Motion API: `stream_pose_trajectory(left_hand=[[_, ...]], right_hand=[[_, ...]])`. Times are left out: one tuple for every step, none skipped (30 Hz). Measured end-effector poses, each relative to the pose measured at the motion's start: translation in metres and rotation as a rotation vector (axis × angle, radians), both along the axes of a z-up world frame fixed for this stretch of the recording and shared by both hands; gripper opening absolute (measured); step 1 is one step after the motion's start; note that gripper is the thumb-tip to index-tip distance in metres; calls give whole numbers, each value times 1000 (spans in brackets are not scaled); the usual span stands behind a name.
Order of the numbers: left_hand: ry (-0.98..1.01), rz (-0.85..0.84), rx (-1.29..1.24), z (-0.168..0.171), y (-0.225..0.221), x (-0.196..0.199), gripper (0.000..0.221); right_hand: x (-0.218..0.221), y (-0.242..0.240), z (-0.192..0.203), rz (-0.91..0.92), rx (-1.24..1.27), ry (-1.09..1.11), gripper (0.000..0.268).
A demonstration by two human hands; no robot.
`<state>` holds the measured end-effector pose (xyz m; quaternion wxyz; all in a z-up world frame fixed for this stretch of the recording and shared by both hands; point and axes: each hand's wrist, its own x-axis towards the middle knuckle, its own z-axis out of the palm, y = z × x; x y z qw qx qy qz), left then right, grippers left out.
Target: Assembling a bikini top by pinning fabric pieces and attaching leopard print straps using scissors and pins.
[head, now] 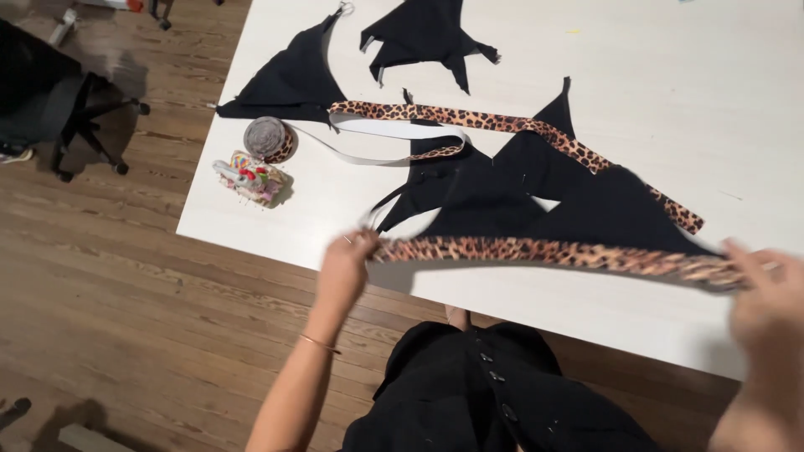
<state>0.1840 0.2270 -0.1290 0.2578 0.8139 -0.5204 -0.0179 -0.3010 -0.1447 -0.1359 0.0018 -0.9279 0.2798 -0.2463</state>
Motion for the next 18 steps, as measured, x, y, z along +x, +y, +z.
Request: stream_pose_trajectory(left_hand=[[4,-10,2,-16,5,-9,22],[-19,-44,19,-31,11,-18,36],[-43,-79,35,-46,17,-28,50],[-42,-88,32,-47,15,-25,50],[-26,-54,150,-48,14,-23,64],[-6,-13,274,-49,18,-25,79],[-2,-16,278,-63,24,-9,79],[-41,4,312,-78,27,10,72],[-80,24,346,-92,29,30,67],[-80,17,343,-89,27,46,67],[-166,35,283,-86,26,62,60],[-246,55,229,-84,28,75,55],[-241,50,232,-95,31,87,55],[-282,89,249,-106,32,100,53],[-322,127,265,-117,34,112,52],[-323,123,263,-118,31,114,52],[-269,127,279,-120,28,116,58],[-210,127,299,-122,25,114,65]], right_hand=[[-16,6,-31,-10,2,4,72],[-32,12,-62,-160,-156,201,54],[-48,19,-93,-308,-315,398,37],[-54,21,-99,-317,-315,401,37],[-61,23,-105,-344,-68,321,45],[-69,27,-112,-361,183,239,54],[-67,27,-118,-363,187,244,54],[-65,28,-125,-391,67,245,47],[-63,28,-131,-417,-52,246,40],[-37,35,-108,-424,-54,247,40],[-11,42,-86,-408,65,210,29],[14,51,-64,-389,188,178,21],[15,47,-70,-393,191,184,21],[16,44,-77,-379,131,82,34],[17,40,-83,-364,69,-20,49],[37,46,-47,-370,68,-21,49],[58,52,-12,-327,362,-246,48],[74,59,25,-274,658,-468,49]])
